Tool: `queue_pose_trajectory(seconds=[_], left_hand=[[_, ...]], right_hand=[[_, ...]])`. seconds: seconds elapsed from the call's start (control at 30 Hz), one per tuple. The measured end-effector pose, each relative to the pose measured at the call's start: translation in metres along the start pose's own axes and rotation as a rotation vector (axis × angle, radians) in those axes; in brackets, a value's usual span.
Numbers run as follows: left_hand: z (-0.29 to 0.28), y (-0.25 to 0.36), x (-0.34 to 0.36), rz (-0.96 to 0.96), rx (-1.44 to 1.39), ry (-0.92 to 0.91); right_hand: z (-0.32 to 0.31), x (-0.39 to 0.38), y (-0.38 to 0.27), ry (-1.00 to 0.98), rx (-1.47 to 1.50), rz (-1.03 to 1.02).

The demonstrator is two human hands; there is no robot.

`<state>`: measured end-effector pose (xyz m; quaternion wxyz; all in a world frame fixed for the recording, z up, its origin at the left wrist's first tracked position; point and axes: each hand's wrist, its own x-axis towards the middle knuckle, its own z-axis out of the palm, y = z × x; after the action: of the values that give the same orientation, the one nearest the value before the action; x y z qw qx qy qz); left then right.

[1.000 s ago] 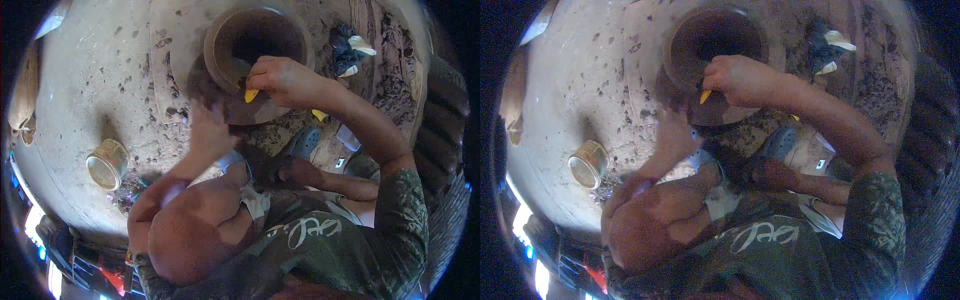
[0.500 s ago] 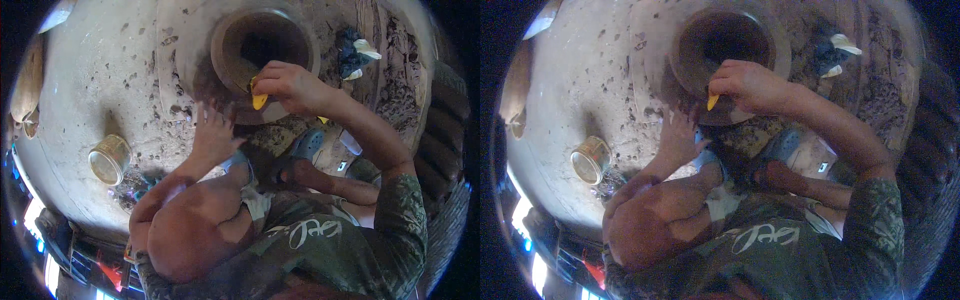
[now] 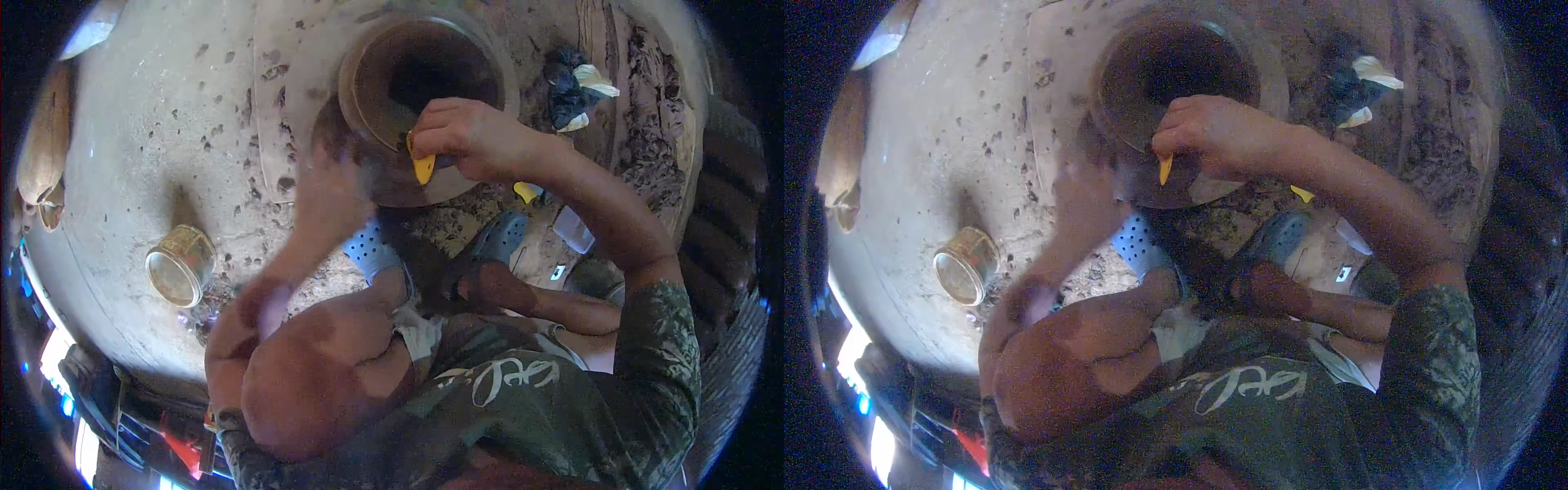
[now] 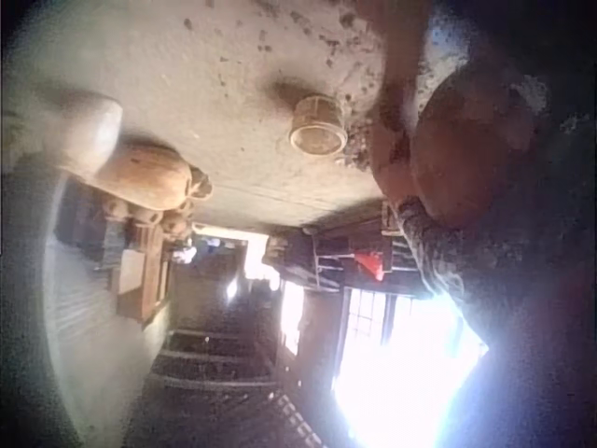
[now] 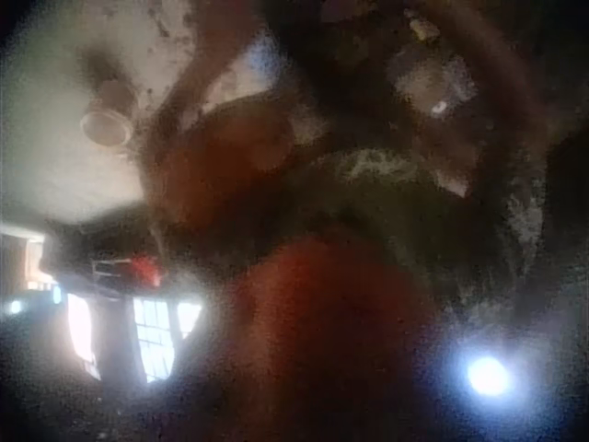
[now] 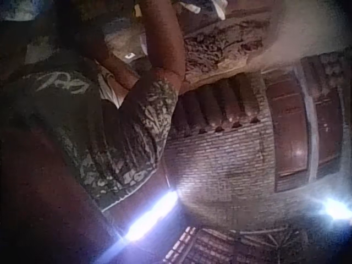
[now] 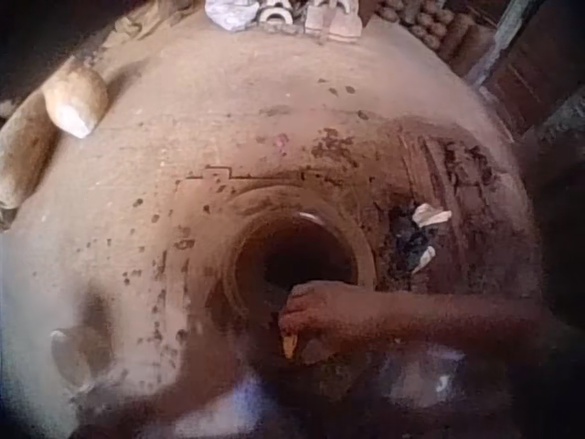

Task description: The person shapes the top and sides of a clay pot using a yellow rib tool and their hands while the wheel rotates, occasionally dipping their fingers into a container of water.

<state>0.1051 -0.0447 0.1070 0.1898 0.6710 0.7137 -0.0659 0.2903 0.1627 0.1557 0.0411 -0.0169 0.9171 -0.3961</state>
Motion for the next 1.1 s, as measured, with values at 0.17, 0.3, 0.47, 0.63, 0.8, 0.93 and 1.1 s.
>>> queue_pose_trajectory(seconds=[0.17, 0.3, 0.47, 0.63, 0.8, 0.93, 1.1], left_hand=[[0.008, 0.009, -0.019, 0.067, -0.02, -0.114], [-0.007, -0.059, 0.028, -0.087, 0.081, 0.049], [-0.012, -0.069, 0.051, -0.103, 0.172, -0.007], [-0.012, -0.067, 0.059, -0.044, 0.099, 0.007], [-0.017, -0.086, 0.075, 0.004, 0.094, 0.003], [-0.018, -0.087, 0.084, 0.032, 0.108, 0.013], [0.004, -0.074, 0.06, -0.004, 0.073, 0.082]], right_hand=[[0.002, -0.006, 0.005, -0.01, -0.007, -0.027], [0.001, -0.007, 0.004, 0.014, 0.009, -0.057], [-0.006, -0.007, 0.001, 0.009, -0.034, -0.1], [-0.016, -0.016, 0.001, -0.033, -0.051, -0.042], [-0.04, -0.053, -0.007, 0.358, 0.188, 0.317], [-0.039, -0.089, -0.004, 0.628, 0.535, 0.712], [-0.015, -0.095, 0.001, 0.651, -0.202, 0.598]])
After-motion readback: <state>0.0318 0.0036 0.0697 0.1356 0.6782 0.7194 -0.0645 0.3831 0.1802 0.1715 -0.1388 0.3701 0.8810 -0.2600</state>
